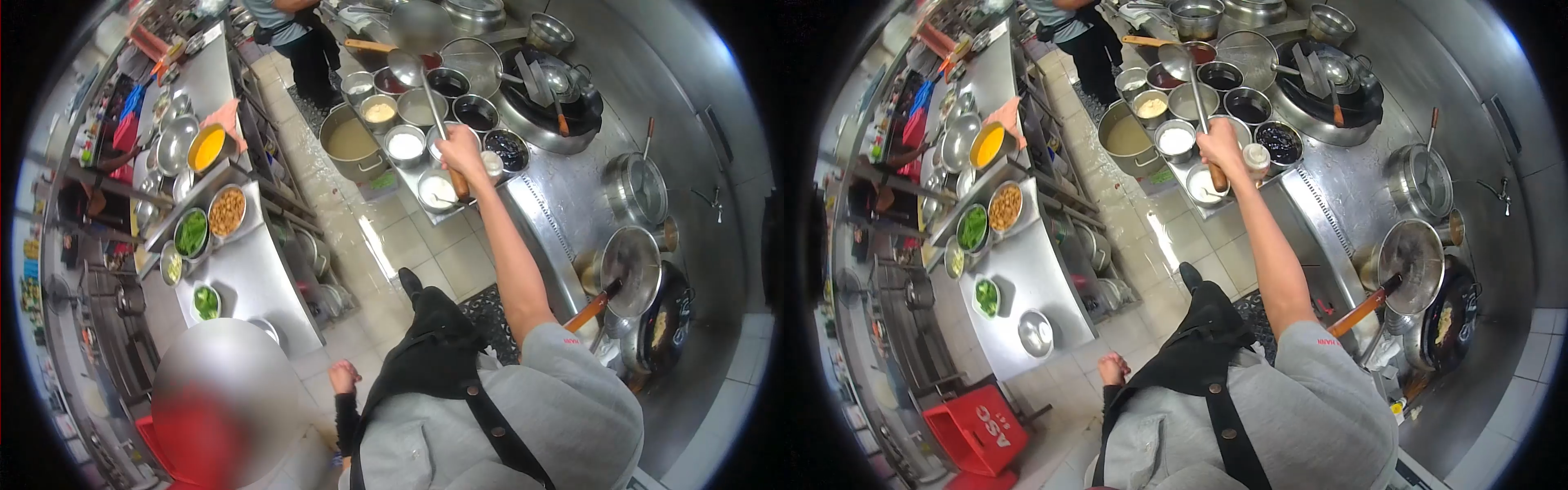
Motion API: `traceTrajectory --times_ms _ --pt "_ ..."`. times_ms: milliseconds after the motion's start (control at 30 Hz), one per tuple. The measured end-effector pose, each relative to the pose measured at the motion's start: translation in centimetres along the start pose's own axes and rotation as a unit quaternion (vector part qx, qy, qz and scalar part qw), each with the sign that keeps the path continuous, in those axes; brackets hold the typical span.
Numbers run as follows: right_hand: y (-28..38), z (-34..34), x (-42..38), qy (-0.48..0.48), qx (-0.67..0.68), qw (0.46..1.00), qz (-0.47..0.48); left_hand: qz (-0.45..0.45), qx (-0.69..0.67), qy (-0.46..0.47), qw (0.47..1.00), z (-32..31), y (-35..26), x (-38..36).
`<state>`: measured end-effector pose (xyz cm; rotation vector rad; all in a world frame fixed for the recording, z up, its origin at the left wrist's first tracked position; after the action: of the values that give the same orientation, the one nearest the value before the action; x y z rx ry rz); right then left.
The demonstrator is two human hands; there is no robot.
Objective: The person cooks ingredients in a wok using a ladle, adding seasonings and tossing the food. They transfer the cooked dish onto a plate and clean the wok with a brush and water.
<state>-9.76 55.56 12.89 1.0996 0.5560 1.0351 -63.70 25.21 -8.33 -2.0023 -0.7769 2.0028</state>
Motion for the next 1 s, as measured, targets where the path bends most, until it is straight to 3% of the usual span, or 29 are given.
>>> traceTrajectory --times_ms 67,167,267,333,533,700,967,1000 --pt "-1.6 -1.9 3.4 0.025 -0.018 1.0 -0.005 0.027 0.069 0.068 0.995 -0.9 -1.1 2.4" --pt "-2.6 -3.7 5.7 0.026 -0.028 0.999 -0.02 0.014 0.179 0.012 0.984 -3.1 -2.8 5.1" --pt "-3.3 -4.7 6.7 0.035 -0.021 0.998 -0.052 -0.004 0.149 -0.01 0.989 -4.5 -4.7 7.6" --pt "-3.4 -4.9 6.9 0.04 -0.011 0.996 -0.074 0.032 0.165 -0.004 0.986 -4.9 -5.7 8.7" --pt "-2.9 -4.6 5.6 -0.008 0.228 0.965 -0.128 0.132 0.226 0.054 0.964 -6.5 -7.6 10.2" --pt "-0.1 -1.7 2.9 -0.054 0.435 0.89 -0.125 0.106 0.316 0.079 0.94 -7.8 -10.0 10.5" --pt "3.6 8.6 -7.4 -0.065 0.726 0.674 -0.117 0.105 0.402 0.176 0.893 -8.1 -8.5 15.8" --pt "4.0 10.5 -9.7 -0.091 0.731 0.669 -0.098 0.104 0.434 0.182 0.876 -8.5 -7.9 15.9"
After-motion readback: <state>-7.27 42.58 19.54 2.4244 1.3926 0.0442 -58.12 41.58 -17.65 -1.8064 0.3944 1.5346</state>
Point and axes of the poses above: each hand's wrist, its own x-axis towards the middle knuckle, its own z-axis out of the back of the hand, y = z × x, the point moved 3 cm from there along x, towards the middle knuckle, and after that the axes turned 13 degrees about z, right-handed, at the moved point
